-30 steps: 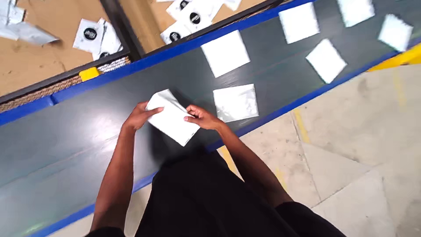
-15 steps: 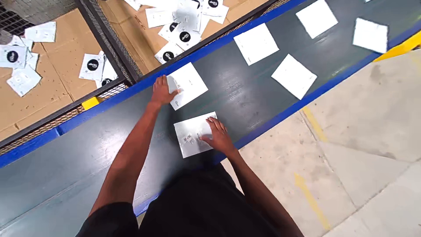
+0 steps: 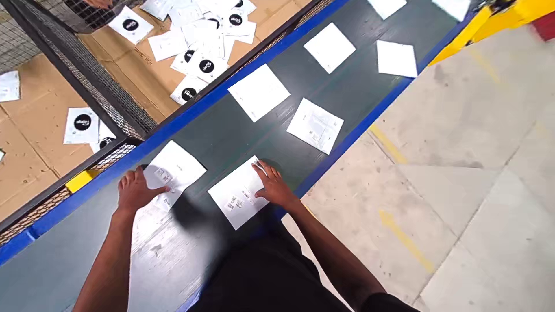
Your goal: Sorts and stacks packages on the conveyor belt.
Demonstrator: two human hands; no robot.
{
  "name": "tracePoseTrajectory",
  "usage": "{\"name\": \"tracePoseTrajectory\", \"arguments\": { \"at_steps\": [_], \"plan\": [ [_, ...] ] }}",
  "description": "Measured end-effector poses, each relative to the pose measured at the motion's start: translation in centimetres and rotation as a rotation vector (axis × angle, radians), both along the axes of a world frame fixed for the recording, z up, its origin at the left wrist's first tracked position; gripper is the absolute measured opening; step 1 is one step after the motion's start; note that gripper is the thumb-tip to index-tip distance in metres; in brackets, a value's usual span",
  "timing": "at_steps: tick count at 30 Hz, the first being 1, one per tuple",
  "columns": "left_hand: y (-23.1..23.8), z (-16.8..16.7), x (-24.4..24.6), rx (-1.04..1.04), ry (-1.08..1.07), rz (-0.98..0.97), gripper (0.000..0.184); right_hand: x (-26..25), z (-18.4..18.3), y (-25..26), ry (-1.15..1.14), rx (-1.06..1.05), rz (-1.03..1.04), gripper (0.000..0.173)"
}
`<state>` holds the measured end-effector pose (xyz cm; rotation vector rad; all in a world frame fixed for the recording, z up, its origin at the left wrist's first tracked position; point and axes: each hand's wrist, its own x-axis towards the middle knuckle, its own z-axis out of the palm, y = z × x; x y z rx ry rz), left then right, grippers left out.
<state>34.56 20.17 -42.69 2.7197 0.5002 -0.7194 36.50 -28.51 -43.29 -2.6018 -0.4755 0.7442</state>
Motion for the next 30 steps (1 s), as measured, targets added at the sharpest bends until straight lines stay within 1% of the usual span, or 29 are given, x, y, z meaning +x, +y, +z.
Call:
{"name": "tracePoseTrajectory", "arguments": {
  "at_steps": [2,3,4,5,7,8,9,10,11,13,15,16,17,18,19,20,21,22,24,25,26,27,28,29,30],
  "plan": [
    [1.4,0.2,-1.4,-0.025,0.096,0.078,0.124,-0.1,-0.4,-0.6,0.005,0.011,0.01,0.112],
    [1.6,0.5,-1.8,-0.09,0.108,0.129,0.114,-0.3,-0.5,-0.7,0.013,0.021,0.022,0.111],
    [1.6,1.0,-1.7,-0.186,0.075,0.181,0.098,-0.6,-0.6,-0.6,0.019,0.032,0.035,0.11],
    [1.1,1.9,-0.8,-0.315,0.013,0.237,0.084,-0.9,-0.7,-0.4,0.028,0.045,0.049,0.109],
    [-0.2,4.4,3.4,-0.62,-0.202,0.387,0.068,-1.8,-0.9,0.8,0.048,0.073,0.077,0.108],
    [-0.9,5.0,6.5,-0.766,-0.354,0.482,0.068,-2.3,-0.9,1.7,0.058,0.063,0.093,0.109],
    [-1.6,5.3,9.7,-0.852,-0.47,0.559,0.08,-2.8,-0.8,2.5,0.065,0.053,0.105,0.112],
    [-2.6,5.3,12.6,-0.832,-0.525,0.572,0.097,-3.4,-0.6,3.4,0.062,0.051,0.099,0.115],
    [-4.0,5.0,14.8,-0.744,-0.523,0.518,0.107,-3.7,-0.3,4.4,0.057,0.061,0.077,0.119],
    [-7.8,3.2,18.1,-0.53,-0.435,0.212,0.109,-3.5,-0.3,6.2,0.056,0.129,-0.011,0.12],
    [-11.5,-0.1,19.0,-0.367,-0.293,-0.075,0.115,-3.9,-0.5,7.2,0.146,0.196,-0.069,0.112],
    [-12.5,-1.8,18.6,-0.294,-0.244,-0.162,0.117,-3.8,-0.3,7.5,0.228,0.189,-0.045,0.103],
    [-12.9,-3.0,17.8,-0.231,-0.217,-0.211,0.117,-3.6,-0.1,7.5,0.302,0.187,0.013,0.088],
    [-13.0,-3.3,17.0,-0.18,-0.212,-0.218,0.116,-3.3,0.0,7.4,0.344,0.226,0.081,0.07],
    [-12.7,-3.0,16.4,-0.14,-0.21,-0.2,0.117,-2.6,0.1,7.0,0.342,0.295,0.138,0.05],
    [-12.1,-2.3,15.9,-0.116,-0.202,-0.171,0.118,-1.6,0.6,6.5,0.322,0.373,0.155,0.039],
    [-11.4,-1.6,15.5,-0.106,-0.186,-0.13,0.118,-0.6,1.4,5.8,0.301,0.451,0.105,0.036],
    [-10.4,-0.7,15.0,-0.105,-0.155,-0.076,0.115,0.4,2.5,5.2,0.309,0.515,-0.01,0.038],
    [-7.6,1.0,13.0,-0.147,-0.127,0.058,0.104,2.7,4.0,5.1,0.424,0.647,-0.304,0.045],
    [-6.3,1.5,11.2,-0.196,-0.133,0.134,0.096,3.4,4.2,5.6,0.501,0.742,-0.437,0.044],
    [-5.7,1.6,9.9,-0.289,-0.163,0.218,0.087,4.4,4.2,6.0,0.562,0.862,-0.547,0.041],
    [-5.7,1.3,8.8,-0.442,-0.215,0.318,0.079,5.4,3.9,6.4,0.609,0.964,-0.624,0.039],
    [-6.4,1.1,7.3,-0.672,-0.276,0.448,0.07,5.9,3.6,7.1,0.649,1.037,-0.667,0.041],
    [-7.6,1.1,5.6,-0.948,-0.335,0.603,0.063,5.9,3.1,7.9,0.692,1.088,-0.693,0.044],
    [-8.9,1.5,3.9,-1.18,-0.37,0.735,0.057,5.8,2.7,9.0,0.727,1.116,-0.706,0.047]
  ]
}}
